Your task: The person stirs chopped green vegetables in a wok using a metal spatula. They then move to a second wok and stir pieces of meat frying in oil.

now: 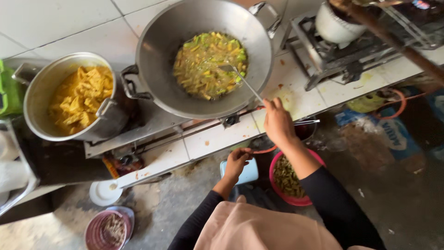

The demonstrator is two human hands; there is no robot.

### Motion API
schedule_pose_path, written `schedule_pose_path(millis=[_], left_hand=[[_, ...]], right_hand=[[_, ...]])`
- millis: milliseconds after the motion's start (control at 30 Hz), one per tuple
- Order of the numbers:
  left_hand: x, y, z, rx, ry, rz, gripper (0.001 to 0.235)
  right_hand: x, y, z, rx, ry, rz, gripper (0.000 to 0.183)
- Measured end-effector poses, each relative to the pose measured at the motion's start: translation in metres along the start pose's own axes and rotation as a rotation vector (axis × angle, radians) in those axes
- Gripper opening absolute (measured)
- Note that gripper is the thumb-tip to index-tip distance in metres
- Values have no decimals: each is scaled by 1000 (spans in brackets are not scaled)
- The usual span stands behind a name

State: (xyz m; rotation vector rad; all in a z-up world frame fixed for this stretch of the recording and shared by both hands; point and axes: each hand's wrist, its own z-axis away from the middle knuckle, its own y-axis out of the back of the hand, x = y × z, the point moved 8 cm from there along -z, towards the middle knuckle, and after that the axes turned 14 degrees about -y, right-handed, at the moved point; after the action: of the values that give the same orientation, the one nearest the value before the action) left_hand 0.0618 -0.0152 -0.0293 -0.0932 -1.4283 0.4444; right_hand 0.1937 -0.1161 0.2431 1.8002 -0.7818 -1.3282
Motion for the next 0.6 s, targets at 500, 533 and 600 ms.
schedule_pose_path(millis=[500,533,600], left_hand=[[-30,-29,-19,-175,29,-93,20],[-32,-30,-18,-172,45,-90,20],[-33,-39,-21,-218,33,-89,20]], right_hand=[[12,18,46,135,-34,-226,41],[14,20,50,139,-51,-248,42],[14,24,53,144,-18,-221,40]])
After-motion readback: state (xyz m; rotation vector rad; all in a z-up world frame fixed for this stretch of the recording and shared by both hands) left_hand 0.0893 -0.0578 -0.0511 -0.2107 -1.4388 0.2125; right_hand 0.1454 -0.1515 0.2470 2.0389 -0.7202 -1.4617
